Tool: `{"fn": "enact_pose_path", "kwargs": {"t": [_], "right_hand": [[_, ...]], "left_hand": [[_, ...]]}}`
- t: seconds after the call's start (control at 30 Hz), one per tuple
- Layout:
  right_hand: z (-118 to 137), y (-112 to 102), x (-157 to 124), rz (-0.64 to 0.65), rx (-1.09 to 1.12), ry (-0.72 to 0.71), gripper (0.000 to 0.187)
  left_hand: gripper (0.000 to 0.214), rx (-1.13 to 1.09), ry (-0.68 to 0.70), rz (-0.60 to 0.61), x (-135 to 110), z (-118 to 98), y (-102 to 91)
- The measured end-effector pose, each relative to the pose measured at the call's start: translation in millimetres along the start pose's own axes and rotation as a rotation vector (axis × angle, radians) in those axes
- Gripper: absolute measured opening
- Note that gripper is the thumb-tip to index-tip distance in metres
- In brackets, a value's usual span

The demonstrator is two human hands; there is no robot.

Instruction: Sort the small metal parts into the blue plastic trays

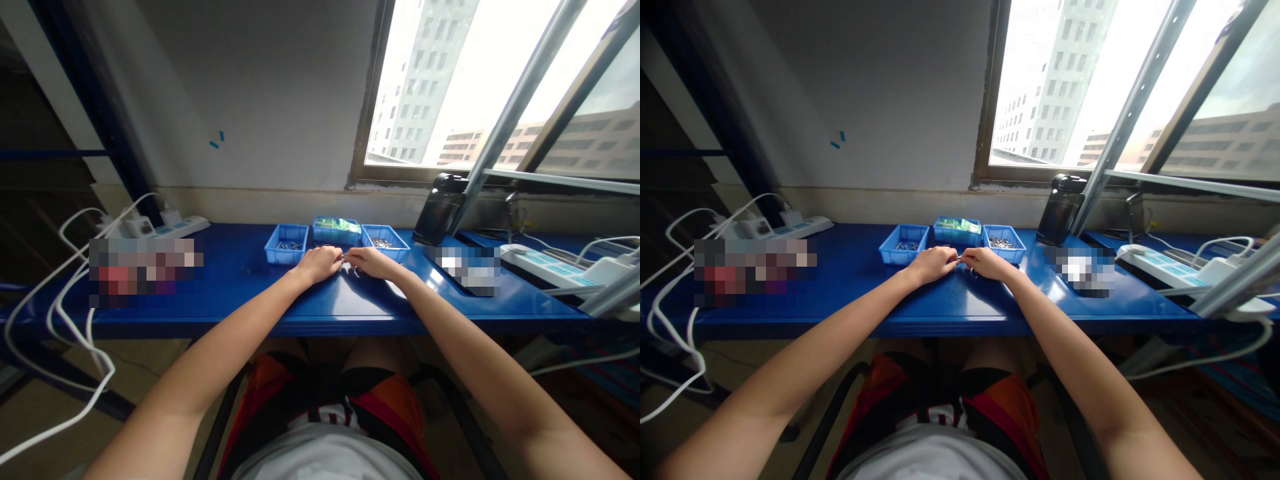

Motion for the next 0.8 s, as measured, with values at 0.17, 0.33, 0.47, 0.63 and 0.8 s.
{"fn": "enact_pose_path", "kwargs": {"t": [0.17, 0.33, 0.47, 0.63, 0.8], "right_hand": [[-8, 0, 2, 0.001, -0.004, 0.028, 0.021], [-13, 1, 3, -0.01, -0.019, 0.033, 0.019], [-11, 1, 3, -0.017, -0.053, 0.022, 0.017], [-8, 0, 2, -0.023, -0.073, 0.022, 0.018], [-9, 0, 1, -0.016, -0.032, 0.034, 0.022]], "left_hand": [[0.019, 0.013, -0.014, 0.007, 0, 2, 0.8], [0.014, 0.013, -0.042, 0.016, 0, 3, 0.8], [0.014, 0.007, -0.051, 0.028, 0, 3, 1.1], [0.016, 0.015, -0.08, 0.055, 0, 3, 1.6], [0.02, 0.025, -0.096, 0.041, -1, 4, 0.8]]}}
Point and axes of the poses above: each hand's wrist, its own x-axis towards the middle knuckle, its own y-axis out of the palm, z = x × y, the point moved 4 cm from there along x, towards the middle knuckle, and after that the axes turned 3 degrees about x, right-handed, at the moved point
